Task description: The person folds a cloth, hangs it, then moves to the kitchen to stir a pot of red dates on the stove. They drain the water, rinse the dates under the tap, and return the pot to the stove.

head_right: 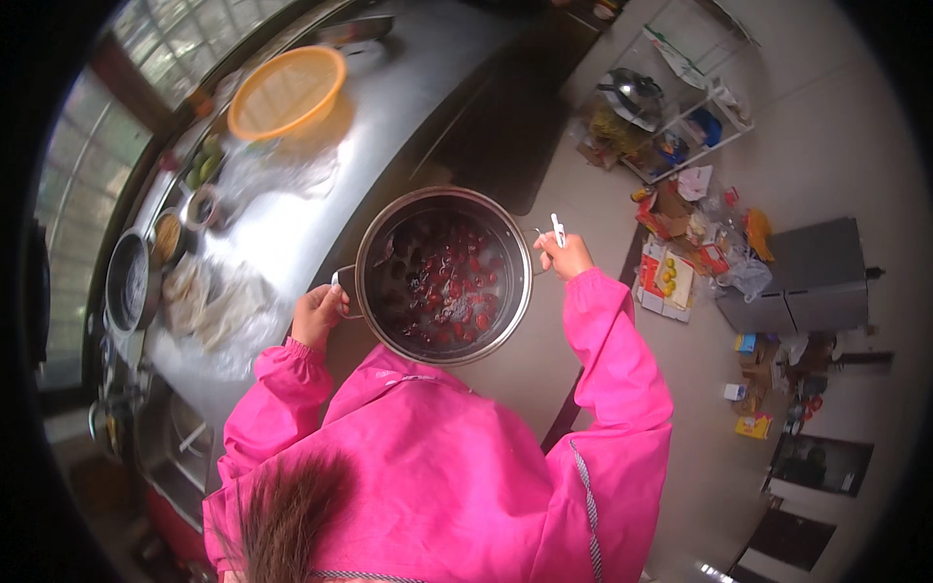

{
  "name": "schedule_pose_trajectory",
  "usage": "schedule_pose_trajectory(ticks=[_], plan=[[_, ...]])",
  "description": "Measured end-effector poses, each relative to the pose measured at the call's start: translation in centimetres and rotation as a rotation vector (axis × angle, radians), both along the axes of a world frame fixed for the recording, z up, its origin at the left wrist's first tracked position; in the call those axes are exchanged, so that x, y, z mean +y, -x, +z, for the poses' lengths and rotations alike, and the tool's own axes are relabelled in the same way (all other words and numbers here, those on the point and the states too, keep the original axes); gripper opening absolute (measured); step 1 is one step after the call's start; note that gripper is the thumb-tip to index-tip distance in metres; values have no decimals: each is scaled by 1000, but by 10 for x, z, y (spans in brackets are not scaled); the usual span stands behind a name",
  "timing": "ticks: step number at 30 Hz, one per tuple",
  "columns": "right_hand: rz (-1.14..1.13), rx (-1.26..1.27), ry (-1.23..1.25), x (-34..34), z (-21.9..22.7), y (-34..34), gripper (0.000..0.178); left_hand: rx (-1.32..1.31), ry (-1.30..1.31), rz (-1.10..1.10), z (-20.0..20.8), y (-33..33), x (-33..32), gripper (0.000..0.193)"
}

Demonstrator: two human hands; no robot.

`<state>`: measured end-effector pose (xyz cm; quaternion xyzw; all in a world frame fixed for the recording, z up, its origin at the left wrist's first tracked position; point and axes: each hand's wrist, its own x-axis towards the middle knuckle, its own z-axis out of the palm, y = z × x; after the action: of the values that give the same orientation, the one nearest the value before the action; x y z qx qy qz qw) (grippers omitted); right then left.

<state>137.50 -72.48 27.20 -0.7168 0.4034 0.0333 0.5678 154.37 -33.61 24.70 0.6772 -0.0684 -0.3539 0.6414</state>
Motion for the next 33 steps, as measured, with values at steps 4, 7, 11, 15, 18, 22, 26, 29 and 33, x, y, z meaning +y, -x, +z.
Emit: schedule_pose_trajectory(ticks=[4,7,11,15,18,22,26,29,33], plan=[[-156,51,29,-81,0,-2,22,0,-17,-139,-6,-44,-106,29],[-205,54,62,-132,5,-11,21,-23,-15,-233,-6,-84,-182,29],[-322,44,96,-197,11,-42,21,-73,8,-241,2,-133,-263,29],[-278,-60,100,-271,3,-95,23,-109,-35,-173,12,-188,-340,27],[-314,-5,177,-347,7,-124,24,-138,98,-265,5,-197,-402,27],[-70,-171,113,-439,-3,-199,23,-114,10,-56,14,-252,-468,27],[-46,-179,138,-527,8,-265,23,-136,-70,-25,26,-275,-540,27],[35,-170,132,-579,18,-314,24,-101,-59,47,32,-290,-576,27],[149,-179,185,-639,26,-386,24,-24,-24,168,36,-322,-620,26]])
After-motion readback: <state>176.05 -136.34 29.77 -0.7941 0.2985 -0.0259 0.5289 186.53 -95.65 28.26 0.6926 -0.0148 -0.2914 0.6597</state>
